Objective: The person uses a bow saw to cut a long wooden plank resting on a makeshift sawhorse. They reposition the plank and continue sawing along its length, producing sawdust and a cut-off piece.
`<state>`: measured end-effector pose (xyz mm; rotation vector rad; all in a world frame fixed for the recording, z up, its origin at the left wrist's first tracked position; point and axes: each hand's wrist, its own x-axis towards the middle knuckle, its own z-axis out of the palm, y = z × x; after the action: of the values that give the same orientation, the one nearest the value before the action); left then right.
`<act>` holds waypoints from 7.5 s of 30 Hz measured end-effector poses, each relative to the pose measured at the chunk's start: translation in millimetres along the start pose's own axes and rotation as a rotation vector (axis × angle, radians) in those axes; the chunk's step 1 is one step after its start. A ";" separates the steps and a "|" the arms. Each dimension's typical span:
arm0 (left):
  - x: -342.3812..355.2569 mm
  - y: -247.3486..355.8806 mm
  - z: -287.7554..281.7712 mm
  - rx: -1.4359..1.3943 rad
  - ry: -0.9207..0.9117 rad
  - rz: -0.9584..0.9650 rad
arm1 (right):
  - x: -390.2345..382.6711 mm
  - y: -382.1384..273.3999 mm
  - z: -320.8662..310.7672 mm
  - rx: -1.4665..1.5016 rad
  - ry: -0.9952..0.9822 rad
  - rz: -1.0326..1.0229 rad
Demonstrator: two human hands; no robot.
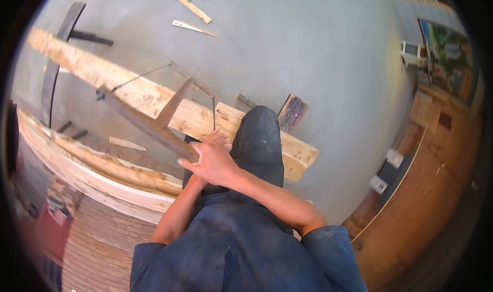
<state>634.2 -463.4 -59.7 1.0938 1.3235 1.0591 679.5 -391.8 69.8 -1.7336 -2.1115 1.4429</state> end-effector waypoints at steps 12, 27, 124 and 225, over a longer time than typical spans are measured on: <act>6.5 13.7 -10.1 0.165 -0.136 0.070 | -0.5 -14.2 -15.1 -0.121 -0.027 0.049; 11.7 68.4 3.6 0.058 -0.026 0.091 | -11.5 -28.7 -44.3 0.057 0.020 0.040; 21.6 37.5 15.5 0.085 0.284 0.063 | 14.2 -10.8 -55.9 0.312 -0.330 0.304; 25.6 67.3 35.8 -0.168 0.176 0.110 | 11.5 -31.0 -88.9 0.246 -0.420 0.331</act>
<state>672.1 -425.7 0.3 0.9745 1.2960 1.3489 702.0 -326.6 135.0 -1.8745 -1.7475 2.2221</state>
